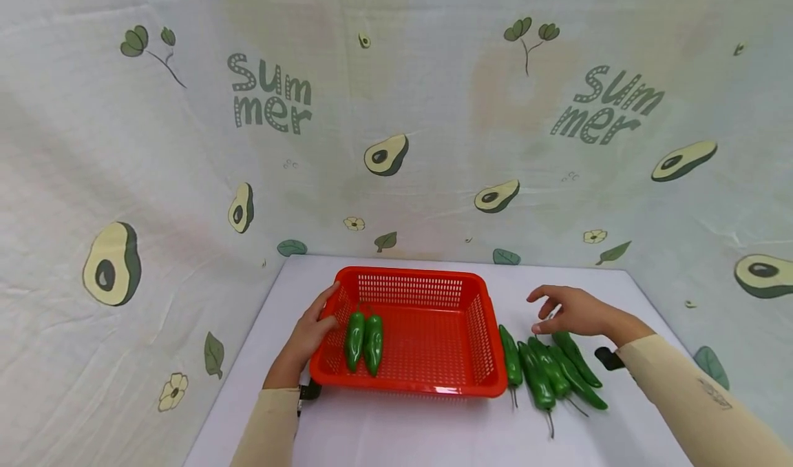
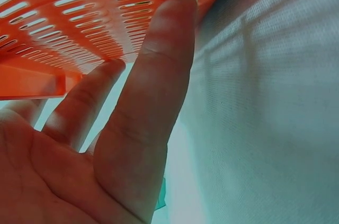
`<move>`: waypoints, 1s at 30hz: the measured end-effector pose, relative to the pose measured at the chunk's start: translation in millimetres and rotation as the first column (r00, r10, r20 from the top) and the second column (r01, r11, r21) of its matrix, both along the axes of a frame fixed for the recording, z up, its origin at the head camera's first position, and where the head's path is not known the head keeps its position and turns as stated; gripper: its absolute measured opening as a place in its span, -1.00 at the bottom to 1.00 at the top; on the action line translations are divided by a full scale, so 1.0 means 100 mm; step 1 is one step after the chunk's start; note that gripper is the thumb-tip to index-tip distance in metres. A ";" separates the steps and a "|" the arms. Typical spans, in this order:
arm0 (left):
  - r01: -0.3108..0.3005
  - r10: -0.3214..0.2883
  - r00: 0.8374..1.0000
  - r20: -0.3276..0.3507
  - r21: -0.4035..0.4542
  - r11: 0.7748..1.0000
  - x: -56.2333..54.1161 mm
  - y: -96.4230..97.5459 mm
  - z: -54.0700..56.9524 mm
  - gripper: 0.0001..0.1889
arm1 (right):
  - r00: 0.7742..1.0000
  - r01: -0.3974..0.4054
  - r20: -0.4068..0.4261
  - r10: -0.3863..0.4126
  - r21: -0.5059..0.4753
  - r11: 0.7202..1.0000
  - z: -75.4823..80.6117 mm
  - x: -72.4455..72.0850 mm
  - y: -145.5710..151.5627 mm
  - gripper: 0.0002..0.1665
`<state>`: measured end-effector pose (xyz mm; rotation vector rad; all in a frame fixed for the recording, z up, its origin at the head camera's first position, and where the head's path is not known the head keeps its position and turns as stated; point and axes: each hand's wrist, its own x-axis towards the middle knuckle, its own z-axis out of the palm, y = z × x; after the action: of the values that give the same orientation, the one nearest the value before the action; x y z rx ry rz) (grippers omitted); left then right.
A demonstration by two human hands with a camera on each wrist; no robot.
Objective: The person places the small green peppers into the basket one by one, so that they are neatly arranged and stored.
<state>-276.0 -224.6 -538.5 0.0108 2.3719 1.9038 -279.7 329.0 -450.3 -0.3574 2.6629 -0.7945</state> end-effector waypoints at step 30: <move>-0.008 0.008 1.000 0.008 -0.014 1.000 0.03 0.02 -0.01 -0.18 | 0.992 0.114 0.068 -0.108 -0.091 0.989 -0.67 0.25 0.89 -0.18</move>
<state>-273.4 -223.1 -539.2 -0.0080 2.3834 1.8869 -254.3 417.8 -517.7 -0.2045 2.6107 -0.9518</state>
